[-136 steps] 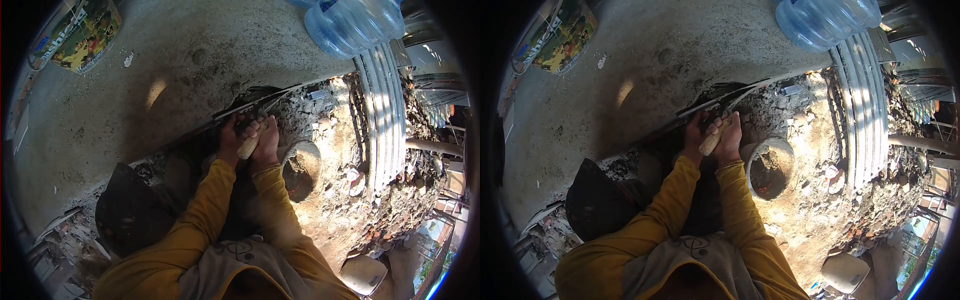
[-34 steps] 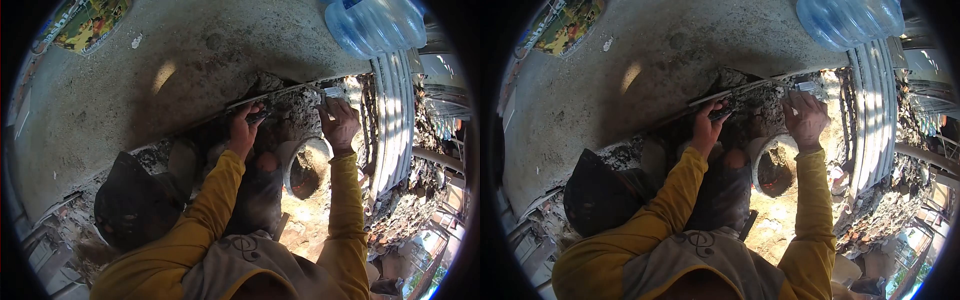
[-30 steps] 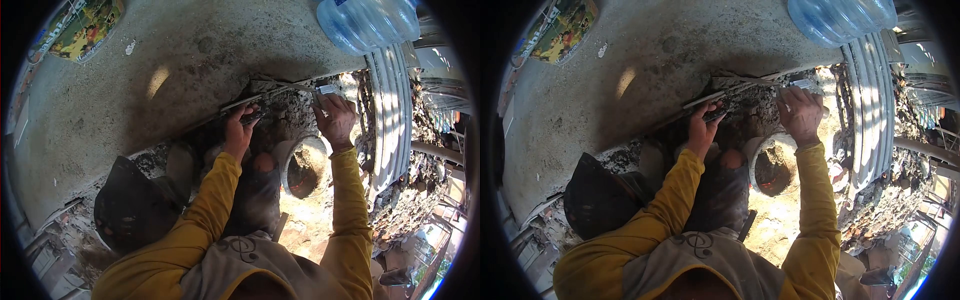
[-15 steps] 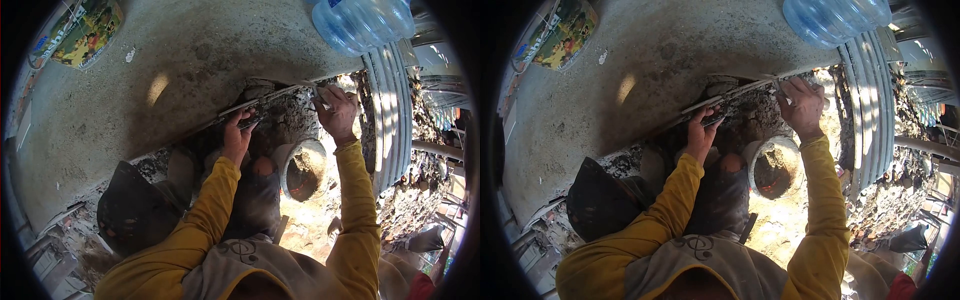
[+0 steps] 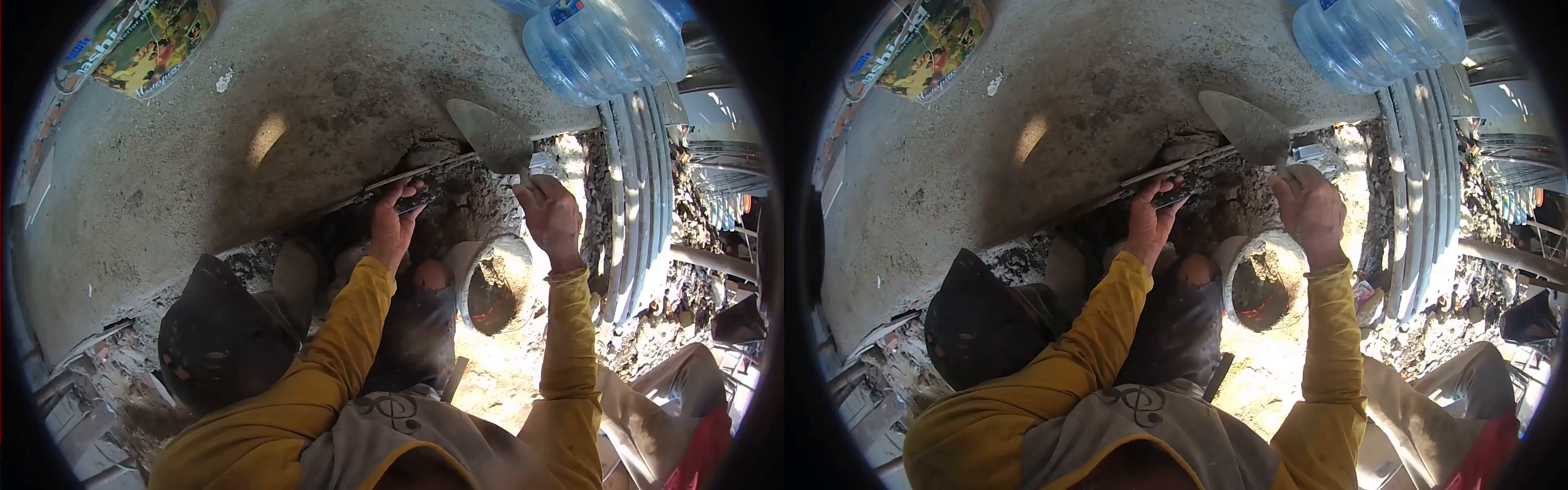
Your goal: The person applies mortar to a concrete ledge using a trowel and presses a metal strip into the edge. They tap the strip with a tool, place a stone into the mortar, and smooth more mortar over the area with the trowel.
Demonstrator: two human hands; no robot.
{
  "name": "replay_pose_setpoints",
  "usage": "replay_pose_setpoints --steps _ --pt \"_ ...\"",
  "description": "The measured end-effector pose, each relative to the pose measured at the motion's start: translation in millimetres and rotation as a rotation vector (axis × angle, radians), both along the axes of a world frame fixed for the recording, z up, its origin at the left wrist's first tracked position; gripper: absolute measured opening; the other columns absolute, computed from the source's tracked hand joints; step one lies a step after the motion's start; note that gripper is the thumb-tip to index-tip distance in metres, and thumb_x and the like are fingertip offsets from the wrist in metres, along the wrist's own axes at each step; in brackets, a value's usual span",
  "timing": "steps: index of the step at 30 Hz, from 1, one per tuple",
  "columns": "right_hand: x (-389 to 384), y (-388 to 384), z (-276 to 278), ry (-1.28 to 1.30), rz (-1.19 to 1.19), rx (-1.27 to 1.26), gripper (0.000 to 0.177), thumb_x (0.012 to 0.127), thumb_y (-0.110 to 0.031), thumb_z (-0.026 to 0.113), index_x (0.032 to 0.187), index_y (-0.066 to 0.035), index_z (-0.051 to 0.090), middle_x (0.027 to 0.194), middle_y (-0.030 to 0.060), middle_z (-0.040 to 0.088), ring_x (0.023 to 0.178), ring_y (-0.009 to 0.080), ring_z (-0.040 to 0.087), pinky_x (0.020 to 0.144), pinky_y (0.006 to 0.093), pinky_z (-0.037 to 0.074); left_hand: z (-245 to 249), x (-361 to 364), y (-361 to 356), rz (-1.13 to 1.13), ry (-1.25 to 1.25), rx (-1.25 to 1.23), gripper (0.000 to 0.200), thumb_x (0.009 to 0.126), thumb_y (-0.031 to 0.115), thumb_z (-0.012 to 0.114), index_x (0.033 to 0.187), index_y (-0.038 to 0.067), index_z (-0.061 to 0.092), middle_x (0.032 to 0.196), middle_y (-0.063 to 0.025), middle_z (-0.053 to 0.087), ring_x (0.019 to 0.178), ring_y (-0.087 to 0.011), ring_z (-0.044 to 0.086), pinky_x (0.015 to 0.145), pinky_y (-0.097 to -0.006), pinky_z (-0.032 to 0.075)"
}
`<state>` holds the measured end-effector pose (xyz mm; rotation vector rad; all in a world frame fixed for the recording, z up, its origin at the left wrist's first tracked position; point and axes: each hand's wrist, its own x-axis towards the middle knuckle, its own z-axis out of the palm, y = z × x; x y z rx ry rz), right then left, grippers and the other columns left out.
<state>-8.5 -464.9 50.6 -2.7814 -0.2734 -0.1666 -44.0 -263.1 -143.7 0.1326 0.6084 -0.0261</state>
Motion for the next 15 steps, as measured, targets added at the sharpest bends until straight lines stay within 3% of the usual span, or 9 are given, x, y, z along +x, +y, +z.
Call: replay_pose_setpoints --steps 3,8,12,15 --pt "-12 13 -1 0.369 -0.116 0.133 0.03 0.096 -0.027 0.062 0.089 0.002 0.063 0.076 0.0249 0.06 0.072 0.0424 0.061 0.065 0.0476 0.044 0 1 0 -0.02 -0.01 -0.001 0.011 0.083 0.0 0.071 0.09 0.006 0.067 0.093 -0.0046 0.067 0.1 -0.0282 0.068 0.1 -0.0532 0.051" --pt "-41 66 -16 0.578 -0.097 0.378 0.033 0.098 -0.029 0.057 0.088 0.002 0.061 0.079 0.0273 0.061 0.078 0.0483 0.061 0.068 0.0501 0.045 -8 -1 0 -0.019 -0.011 0.001 0.009 0.087 0.006 0.07 0.096 0.006 0.068 0.101 -0.0069 0.068 0.1 -0.0248 0.068 0.096 -0.0502 0.054" --pt "-48 94 4 0.543 -0.022 0.12 0.033 0.097 -0.034 0.057 0.095 -0.002 0.064 0.086 0.028 0.065 0.089 0.0465 0.064 0.074 0.0502 0.05 -23 -4 2 -0.064 -0.183 0.012 0.01 0.089 0.01 0.07 0.097 0.006 0.068 0.102 -0.0072 0.069 0.101 -0.0232 0.068 0.096 -0.0494 0.054" --pt "-42 74 0 0.452 -0.1 -0.036 0.034 0.096 -0.036 0.057 0.102 -0.004 0.066 0.09 0.0266 0.068 0.091 0.0444 0.066 0.078 0.0504 0.051 -17 2 -2 -0.027 -0.031 -0.018 0.007 0.089 0.009 0.069 0.096 0.006 0.068 0.101 -0.0062 0.069 0.102 -0.0252 0.068 0.098 -0.0512 0.052"
